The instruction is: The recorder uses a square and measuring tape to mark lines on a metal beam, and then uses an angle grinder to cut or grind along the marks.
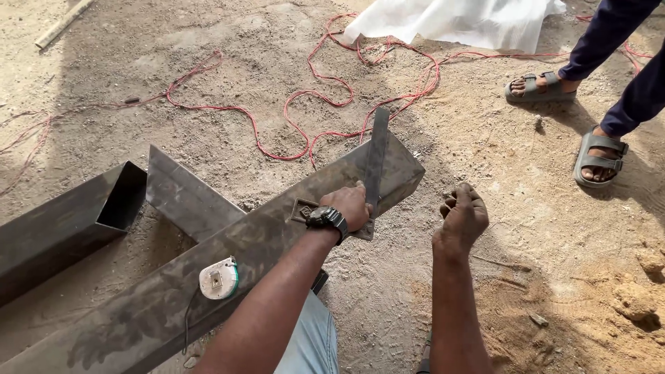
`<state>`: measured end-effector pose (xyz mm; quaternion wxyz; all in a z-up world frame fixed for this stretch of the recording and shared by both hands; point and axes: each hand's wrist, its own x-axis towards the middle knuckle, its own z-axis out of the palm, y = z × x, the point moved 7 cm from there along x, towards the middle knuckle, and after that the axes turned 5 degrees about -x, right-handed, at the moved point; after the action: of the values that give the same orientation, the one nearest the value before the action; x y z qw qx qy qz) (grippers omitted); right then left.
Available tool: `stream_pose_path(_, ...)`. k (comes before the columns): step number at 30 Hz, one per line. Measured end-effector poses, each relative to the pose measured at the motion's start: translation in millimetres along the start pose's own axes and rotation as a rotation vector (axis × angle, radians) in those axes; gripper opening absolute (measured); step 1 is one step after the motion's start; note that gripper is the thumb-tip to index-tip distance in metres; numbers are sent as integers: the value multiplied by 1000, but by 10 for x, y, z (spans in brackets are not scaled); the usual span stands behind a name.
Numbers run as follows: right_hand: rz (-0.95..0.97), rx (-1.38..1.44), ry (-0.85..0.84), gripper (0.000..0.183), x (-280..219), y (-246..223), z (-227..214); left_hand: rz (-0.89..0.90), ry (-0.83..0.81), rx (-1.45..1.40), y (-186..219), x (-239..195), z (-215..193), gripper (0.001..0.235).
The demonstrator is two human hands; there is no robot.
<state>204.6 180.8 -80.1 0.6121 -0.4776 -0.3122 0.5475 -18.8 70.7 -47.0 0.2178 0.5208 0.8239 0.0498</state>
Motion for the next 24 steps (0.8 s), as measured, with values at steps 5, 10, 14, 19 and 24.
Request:
stream_pose_path(5,37,-21,-57,11,-58,78,100,-15,-15,-7,54,-65,-15,74)
stream_pose_path(10,54,-11,-62,13,-36,112,82,-42,-45,-20,83,-47,15,74)
stream_pose_path(14,59,-39,-64,15,-15,88,57,-46,-27,-6,106,-54,20,75)
stream_pose_path(19,12,-74,-137,26,8,130,125,-71,-27,1,123,-92,14,76)
stream_pose_path(24,-56,-165,-241,42,-218,-61,340,-102,-75,-5,130,-106,39,77)
